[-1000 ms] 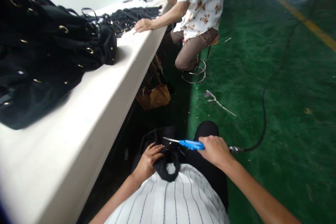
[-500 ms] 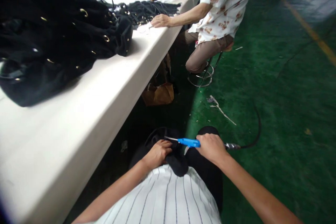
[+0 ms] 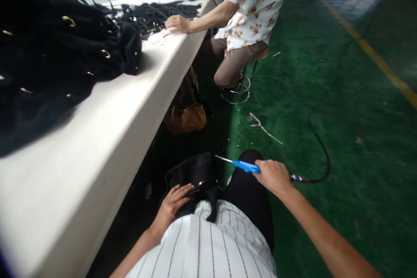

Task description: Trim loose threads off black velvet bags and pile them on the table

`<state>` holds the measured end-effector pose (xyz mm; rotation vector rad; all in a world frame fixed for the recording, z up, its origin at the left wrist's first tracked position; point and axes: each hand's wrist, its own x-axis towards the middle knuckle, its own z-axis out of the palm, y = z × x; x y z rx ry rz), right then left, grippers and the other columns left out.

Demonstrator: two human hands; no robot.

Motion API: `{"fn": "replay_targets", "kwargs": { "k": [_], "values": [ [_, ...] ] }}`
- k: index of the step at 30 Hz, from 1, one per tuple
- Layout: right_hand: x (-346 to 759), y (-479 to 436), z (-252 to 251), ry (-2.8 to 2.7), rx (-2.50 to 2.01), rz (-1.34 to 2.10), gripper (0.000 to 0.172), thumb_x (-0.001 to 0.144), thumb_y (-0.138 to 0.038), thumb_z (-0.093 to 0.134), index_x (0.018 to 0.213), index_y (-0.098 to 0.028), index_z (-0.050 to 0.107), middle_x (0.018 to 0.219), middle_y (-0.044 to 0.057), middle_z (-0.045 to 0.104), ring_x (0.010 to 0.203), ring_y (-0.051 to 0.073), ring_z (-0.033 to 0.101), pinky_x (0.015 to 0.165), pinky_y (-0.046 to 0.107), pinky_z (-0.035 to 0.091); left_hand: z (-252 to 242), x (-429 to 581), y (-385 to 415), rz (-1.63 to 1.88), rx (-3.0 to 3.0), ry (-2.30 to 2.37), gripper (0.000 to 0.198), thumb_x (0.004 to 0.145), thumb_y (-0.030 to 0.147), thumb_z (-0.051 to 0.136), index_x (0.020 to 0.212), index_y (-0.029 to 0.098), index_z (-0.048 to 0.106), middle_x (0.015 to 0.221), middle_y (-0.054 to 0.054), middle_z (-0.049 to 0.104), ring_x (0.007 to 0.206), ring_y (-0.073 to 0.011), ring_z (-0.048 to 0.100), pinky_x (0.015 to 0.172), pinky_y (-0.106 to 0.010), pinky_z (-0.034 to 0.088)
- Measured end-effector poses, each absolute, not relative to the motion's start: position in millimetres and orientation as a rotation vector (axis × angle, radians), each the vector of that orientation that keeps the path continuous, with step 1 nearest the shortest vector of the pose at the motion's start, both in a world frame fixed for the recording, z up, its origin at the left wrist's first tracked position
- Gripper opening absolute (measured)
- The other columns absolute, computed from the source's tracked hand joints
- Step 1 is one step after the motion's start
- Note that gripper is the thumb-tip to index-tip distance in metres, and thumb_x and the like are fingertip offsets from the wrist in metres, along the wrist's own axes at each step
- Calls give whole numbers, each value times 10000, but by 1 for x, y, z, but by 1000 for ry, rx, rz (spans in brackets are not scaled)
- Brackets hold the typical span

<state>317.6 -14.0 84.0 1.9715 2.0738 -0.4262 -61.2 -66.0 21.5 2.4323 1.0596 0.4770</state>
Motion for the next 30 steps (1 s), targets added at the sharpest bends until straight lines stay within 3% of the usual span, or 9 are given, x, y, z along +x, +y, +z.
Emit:
{"fn": "replay_targets", "kwargs": {
  "k": [6,13,16,22,26,30],
  "values": [
    [317,-33,66,2094,2029,-519,187,894,-353,549,808,-250,679,760,56,717,795,264,694,603,305,326,19,-76,-78,526,2459,1171,302,910,364,618,1163,204,659,1378,-176,584,1299,-311,544,1096,-524,417],
    [330,-28,55,2150,2014,-567,168,875,-324,567,820,-240,702,816,75,735,832,278,700,647,312,391,20,-73,-71,613,2342,1189,264,886,260,640,1146,251,685,1359,-126,609,1270,-303,568,1098,-526,429],
    [338,-25,50,2074,2082,-502,189,882,-319,553,855,-222,712,842,108,738,838,303,700,643,325,390,34,-71,-57,762,2063,1365,211,851,276,685,1052,234,729,1308,-114,636,1210,-294,606,1061,-466,479],
    [334,-31,49,2140,2172,-665,170,866,-338,571,775,-245,680,781,60,725,809,279,696,608,314,340,61,-107,-25,1157,1296,1739,300,712,379,811,930,185,738,1013,-43,728,991,-226,677,959,-352,540],
    [320,-32,46,2318,2049,-799,142,847,-315,599,743,-249,668,733,37,716,770,265,691,604,311,320,67,-142,-29,1231,751,1751,323,676,427,815,905,213,734,1017,8,730,1008,-184,669,823,-244,566],
    [301,-28,36,2260,2123,-825,162,858,-326,588,750,-241,673,748,49,720,773,266,689,609,311,314,63,-151,-42,1238,635,1757,308,647,393,832,882,214,745,1024,0,739,1010,-199,678,818,-260,574]
  ]
}}
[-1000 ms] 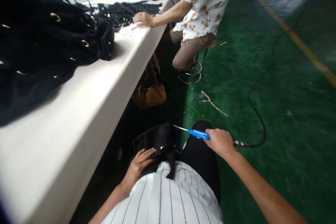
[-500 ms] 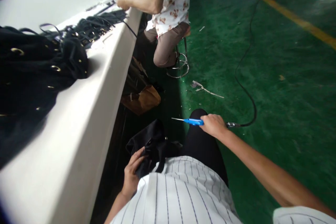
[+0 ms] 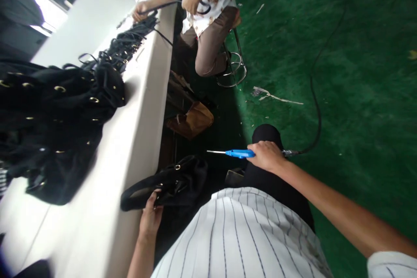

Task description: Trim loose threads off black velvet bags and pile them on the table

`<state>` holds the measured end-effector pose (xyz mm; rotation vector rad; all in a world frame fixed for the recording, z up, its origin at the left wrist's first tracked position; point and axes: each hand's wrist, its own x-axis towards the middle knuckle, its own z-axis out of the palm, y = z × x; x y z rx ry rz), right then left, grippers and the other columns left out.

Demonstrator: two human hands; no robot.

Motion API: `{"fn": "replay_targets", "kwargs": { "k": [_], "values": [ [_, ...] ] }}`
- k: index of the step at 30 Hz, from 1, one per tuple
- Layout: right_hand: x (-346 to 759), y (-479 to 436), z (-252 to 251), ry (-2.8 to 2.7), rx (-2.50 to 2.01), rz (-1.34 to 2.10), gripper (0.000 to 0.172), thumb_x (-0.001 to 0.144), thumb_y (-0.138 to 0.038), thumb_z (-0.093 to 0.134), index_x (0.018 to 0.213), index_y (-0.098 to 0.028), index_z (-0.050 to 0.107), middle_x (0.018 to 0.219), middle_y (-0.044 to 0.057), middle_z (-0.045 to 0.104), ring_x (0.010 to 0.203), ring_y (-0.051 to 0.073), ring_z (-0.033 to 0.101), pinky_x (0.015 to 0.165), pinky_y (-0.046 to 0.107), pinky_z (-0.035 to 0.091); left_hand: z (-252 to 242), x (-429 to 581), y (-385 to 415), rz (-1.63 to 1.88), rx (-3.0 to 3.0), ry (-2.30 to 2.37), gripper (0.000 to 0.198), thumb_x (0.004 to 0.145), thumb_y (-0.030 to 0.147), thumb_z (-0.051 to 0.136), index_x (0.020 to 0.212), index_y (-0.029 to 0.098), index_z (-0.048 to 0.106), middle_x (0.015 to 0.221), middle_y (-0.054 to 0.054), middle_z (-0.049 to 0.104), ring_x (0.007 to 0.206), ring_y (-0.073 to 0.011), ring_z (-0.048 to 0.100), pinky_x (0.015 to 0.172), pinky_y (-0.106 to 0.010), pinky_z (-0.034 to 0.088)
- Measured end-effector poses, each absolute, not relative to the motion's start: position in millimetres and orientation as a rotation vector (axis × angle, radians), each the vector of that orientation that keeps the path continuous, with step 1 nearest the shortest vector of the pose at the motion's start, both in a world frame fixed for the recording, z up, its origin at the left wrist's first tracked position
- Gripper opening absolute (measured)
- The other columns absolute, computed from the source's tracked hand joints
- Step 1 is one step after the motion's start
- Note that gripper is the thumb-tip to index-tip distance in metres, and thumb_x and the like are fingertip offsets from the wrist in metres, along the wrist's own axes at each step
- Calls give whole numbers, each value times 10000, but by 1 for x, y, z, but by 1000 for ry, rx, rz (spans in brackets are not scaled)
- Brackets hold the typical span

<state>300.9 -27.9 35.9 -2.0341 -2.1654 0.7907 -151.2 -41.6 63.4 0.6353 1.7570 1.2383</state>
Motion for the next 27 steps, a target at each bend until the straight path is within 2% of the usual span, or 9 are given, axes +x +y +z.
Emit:
{"fn": "replay_targets", "kwargs": {
  "k": [5,8,12,15,18,22,27],
  "values": [
    [287,-23,25,-2288,-1827,868,160,851,-343,600,748,-250,677,737,34,720,758,252,686,600,309,301,50,-148,-47,1334,595,1685,259,684,358,819,899,231,750,1013,23,745,1015,-165,675,868,-244,551],
    [293,-19,20,-2198,-2060,770,186,873,-348,569,775,-239,684,771,67,726,779,272,690,603,316,306,44,-147,-46,1378,528,1640,235,713,352,805,898,219,745,996,20,748,1001,-158,678,888,-248,548],
    [300,-22,19,-2313,-1952,796,167,868,-336,573,775,-248,680,765,55,724,785,281,691,604,318,299,48,-132,-36,1430,418,1561,199,765,344,774,897,202,728,949,8,749,923,-157,697,835,-245,566],
    [301,-33,25,-2299,-1963,811,180,878,-343,568,759,-243,658,751,47,719,773,276,687,590,314,262,56,-105,-18,1464,288,1512,161,861,304,688,990,211,718,958,-7,753,876,-155,712,792,-247,581],
    [301,-48,33,-2296,-1948,820,175,882,-320,562,751,-228,632,767,51,717,757,266,680,588,317,237,62,-76,7,1444,80,1460,183,918,294,627,1055,200,702,926,-23,756,834,-159,720,836,-285,591],
    [298,-65,41,-2284,-1742,917,131,846,-244,569,718,-224,590,749,14,693,721,232,661,588,319,227,59,-54,35,1366,-55,1405,251,922,310,623,1123,174,683,895,-47,754,848,-190,726,886,-338,589],
    [302,-70,43,-2148,-1848,778,89,827,-200,562,740,-217,572,777,15,685,747,227,654,588,324,210,52,-51,49,1264,-106,1444,281,936,326,586,1159,172,661,840,-46,742,768,-196,725,799,-349,612]
  ]
}}
